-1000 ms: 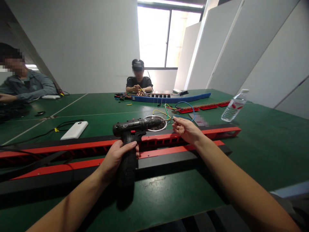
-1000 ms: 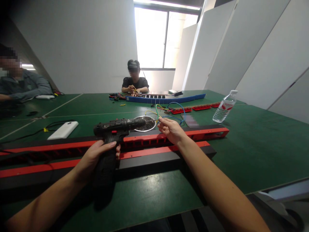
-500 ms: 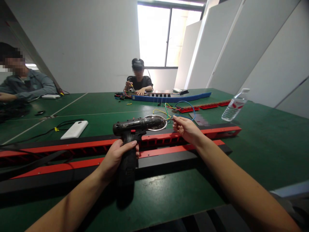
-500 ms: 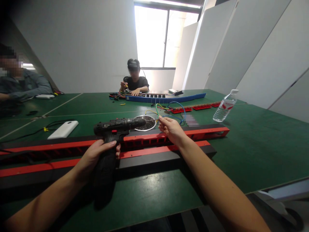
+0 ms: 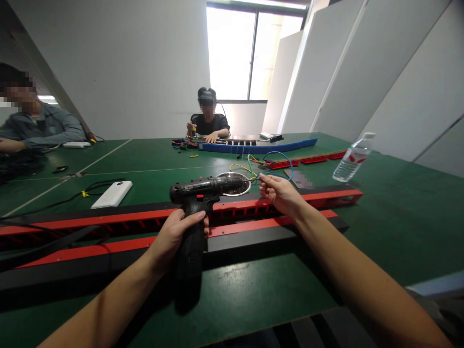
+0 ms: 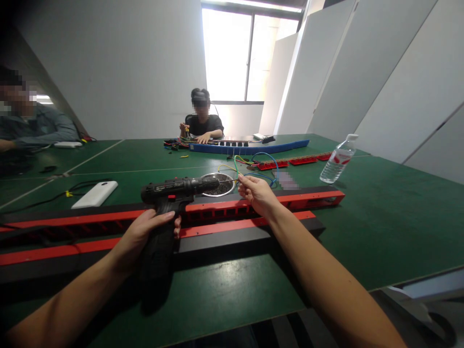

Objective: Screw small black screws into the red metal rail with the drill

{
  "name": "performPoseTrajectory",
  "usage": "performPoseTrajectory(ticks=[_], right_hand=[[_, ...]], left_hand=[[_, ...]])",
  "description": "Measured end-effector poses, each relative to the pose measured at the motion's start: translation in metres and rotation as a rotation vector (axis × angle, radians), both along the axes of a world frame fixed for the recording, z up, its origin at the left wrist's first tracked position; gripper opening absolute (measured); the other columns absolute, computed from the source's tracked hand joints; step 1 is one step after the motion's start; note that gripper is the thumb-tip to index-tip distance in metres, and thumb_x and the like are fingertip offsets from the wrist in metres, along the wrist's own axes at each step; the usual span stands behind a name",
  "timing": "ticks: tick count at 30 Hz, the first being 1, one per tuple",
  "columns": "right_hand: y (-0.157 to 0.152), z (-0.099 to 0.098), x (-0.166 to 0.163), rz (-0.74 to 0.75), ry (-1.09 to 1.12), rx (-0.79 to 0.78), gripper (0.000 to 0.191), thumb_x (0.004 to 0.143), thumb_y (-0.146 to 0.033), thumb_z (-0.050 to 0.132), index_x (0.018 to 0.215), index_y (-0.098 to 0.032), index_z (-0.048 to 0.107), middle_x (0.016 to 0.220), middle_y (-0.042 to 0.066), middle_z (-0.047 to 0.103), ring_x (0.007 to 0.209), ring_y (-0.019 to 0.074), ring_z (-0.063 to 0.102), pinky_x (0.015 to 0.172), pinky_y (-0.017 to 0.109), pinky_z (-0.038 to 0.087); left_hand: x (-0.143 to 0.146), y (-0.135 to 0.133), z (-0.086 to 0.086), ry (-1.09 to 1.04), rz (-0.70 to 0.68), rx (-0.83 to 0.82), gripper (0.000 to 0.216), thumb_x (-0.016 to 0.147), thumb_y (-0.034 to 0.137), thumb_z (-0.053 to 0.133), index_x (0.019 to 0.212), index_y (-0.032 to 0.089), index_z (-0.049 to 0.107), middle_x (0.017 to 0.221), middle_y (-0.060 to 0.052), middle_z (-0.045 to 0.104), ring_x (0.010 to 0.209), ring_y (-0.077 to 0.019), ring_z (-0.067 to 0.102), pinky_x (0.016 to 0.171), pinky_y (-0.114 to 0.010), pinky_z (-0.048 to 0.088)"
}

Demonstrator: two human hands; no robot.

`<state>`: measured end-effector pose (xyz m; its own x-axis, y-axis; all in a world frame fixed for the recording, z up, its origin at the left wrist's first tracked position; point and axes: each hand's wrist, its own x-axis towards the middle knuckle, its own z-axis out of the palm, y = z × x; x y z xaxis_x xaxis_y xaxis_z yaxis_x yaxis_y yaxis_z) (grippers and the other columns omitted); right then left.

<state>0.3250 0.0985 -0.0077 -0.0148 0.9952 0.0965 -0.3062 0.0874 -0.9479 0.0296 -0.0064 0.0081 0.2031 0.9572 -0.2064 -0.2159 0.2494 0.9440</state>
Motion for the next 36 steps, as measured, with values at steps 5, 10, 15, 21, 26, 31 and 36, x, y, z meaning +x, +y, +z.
performPoseTrajectory(ticks=[5,10,15,21,26,31,36], right_hand=[[0.000,0.000,0.001,0.014,0.014,-0.023,0.042,0.061,-0.041,0.096,0.082,-0.020,0.065,0.070,0.000,0.063,0.065,0.0131,0.061,0.058,0.026,0.052],[0.000,0.001,0.001,0.023,0.000,-0.019,0.042,0.061,-0.042,0.095,0.082,-0.021,0.066,0.070,0.000,0.063,0.065,0.0133,0.061,0.058,0.026,0.052],[0.000,0.000,0.000,0.035,0.022,-0.011,0.040,0.065,-0.043,0.093,0.074,-0.018,0.064,0.067,-0.003,0.058,0.060,0.0087,0.053,0.055,0.022,0.046],[-0.001,0.001,-0.001,0.022,-0.011,-0.003,0.042,0.063,-0.047,0.093,0.073,-0.019,0.063,0.065,-0.003,0.057,0.059,0.0096,0.053,0.056,0.024,0.045],[-0.006,0.005,-0.004,-0.042,-0.013,0.027,0.040,0.063,-0.048,0.093,0.074,-0.019,0.067,0.066,-0.002,0.062,0.063,0.0106,0.058,0.064,0.025,0.050],[-0.009,0.009,-0.005,-0.051,-0.009,0.018,0.040,0.062,-0.047,0.093,0.076,-0.020,0.067,0.070,-0.001,0.065,0.066,0.0121,0.061,0.069,0.026,0.052],[-0.007,0.010,-0.004,-0.024,0.024,-0.006,0.040,0.060,-0.044,0.095,0.075,-0.021,0.066,0.070,-0.002,0.063,0.065,0.0110,0.059,0.065,0.025,0.050]], left_hand=[[0.000,0.000,0.000,0.009,0.001,-0.007,0.025,0.083,0.036,0.076,0.084,0.013,0.068,0.071,-0.005,0.069,0.064,-0.0155,0.066,0.057,-0.024,0.056],[0.001,-0.001,0.002,-0.001,0.009,-0.003,0.024,0.082,0.036,0.077,0.084,0.013,0.069,0.073,-0.005,0.069,0.063,-0.0152,0.066,0.057,-0.024,0.056],[0.001,-0.001,0.003,-0.008,0.013,-0.020,0.026,0.079,0.037,0.079,0.084,0.013,0.070,0.071,-0.005,0.068,0.062,-0.0161,0.065,0.057,-0.025,0.056],[0.001,-0.001,0.001,0.005,0.013,-0.012,0.026,0.081,0.037,0.077,0.084,0.012,0.068,0.072,-0.005,0.068,0.063,-0.0158,0.065,0.057,-0.025,0.055],[0.001,-0.001,0.001,-0.002,0.011,-0.011,0.027,0.081,0.037,0.077,0.084,0.011,0.067,0.070,-0.006,0.067,0.062,-0.0159,0.066,0.057,-0.024,0.054],[-0.001,-0.001,0.002,-0.029,-0.001,0.007,0.025,0.082,0.035,0.076,0.083,0.013,0.067,0.072,-0.005,0.067,0.062,-0.0146,0.065,0.059,-0.023,0.054],[0.002,-0.002,0.001,-0.056,0.001,0.069,0.025,0.081,0.036,0.078,0.083,0.013,0.069,0.075,-0.005,0.068,0.064,-0.0138,0.065,0.063,-0.024,0.055]])
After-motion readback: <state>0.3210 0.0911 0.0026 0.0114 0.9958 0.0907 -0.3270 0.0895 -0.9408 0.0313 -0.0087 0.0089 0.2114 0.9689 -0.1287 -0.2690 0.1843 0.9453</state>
